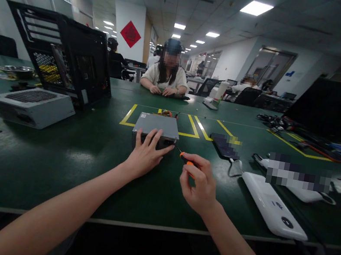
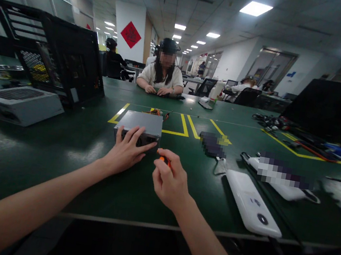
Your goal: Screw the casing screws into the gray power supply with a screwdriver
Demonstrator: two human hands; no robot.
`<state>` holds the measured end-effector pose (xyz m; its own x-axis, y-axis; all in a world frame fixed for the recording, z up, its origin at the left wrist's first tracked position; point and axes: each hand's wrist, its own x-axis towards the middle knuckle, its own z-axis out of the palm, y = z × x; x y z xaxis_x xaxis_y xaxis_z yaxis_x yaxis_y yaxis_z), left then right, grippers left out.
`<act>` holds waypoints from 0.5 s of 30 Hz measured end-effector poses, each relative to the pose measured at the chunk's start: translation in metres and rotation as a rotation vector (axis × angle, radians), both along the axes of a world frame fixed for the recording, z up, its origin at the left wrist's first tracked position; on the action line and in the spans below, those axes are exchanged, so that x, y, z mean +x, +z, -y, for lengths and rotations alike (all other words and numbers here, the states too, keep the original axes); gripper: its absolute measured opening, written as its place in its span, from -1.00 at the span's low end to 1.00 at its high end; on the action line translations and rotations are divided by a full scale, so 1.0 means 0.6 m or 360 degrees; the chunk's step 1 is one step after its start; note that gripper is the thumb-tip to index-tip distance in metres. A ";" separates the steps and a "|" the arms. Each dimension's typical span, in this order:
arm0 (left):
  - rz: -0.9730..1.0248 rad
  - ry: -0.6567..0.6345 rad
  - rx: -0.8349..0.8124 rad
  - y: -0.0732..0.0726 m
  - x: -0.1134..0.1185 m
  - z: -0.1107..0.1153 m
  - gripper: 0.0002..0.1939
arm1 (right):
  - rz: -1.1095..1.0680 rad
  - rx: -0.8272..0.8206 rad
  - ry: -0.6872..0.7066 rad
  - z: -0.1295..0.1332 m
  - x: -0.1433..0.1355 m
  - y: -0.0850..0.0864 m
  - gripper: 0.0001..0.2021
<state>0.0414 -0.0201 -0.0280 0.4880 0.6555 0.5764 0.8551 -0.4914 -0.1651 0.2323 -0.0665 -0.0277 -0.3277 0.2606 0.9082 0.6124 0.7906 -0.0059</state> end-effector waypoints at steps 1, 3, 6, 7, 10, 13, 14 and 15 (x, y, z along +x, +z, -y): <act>-0.0001 0.0002 0.0002 -0.001 0.000 -0.001 -0.48 | 0.0039 0.0000 0.0017 0.001 0.000 0.000 -0.66; -0.0003 0.0010 0.0008 -0.002 0.001 -0.002 -0.47 | 0.0112 -0.0004 0.0041 0.002 0.001 -0.001 -0.69; -0.0009 0.0024 0.0022 -0.004 0.002 -0.005 -0.47 | 0.0186 -0.0023 0.0080 0.003 0.001 -0.004 -0.69; -0.0011 0.0025 0.0026 -0.005 0.003 -0.005 -0.48 | 0.0204 -0.0028 0.0100 0.002 0.001 -0.004 -0.69; -0.0010 0.0022 0.0032 -0.004 0.003 -0.004 -0.48 | 0.0192 -0.0032 0.0142 0.002 -0.001 -0.003 -0.67; -0.0003 0.0021 0.0037 -0.002 0.004 -0.002 -0.48 | 0.0093 -0.0006 0.0104 0.001 -0.002 0.002 -0.63; -0.0006 0.0021 0.0040 -0.002 0.004 -0.002 -0.48 | 0.0076 0.0010 0.0075 0.002 -0.003 0.004 -0.63; -0.0011 0.0024 0.0043 -0.002 0.004 -0.002 -0.48 | 0.0068 0.0015 0.0038 0.002 -0.004 0.005 -0.63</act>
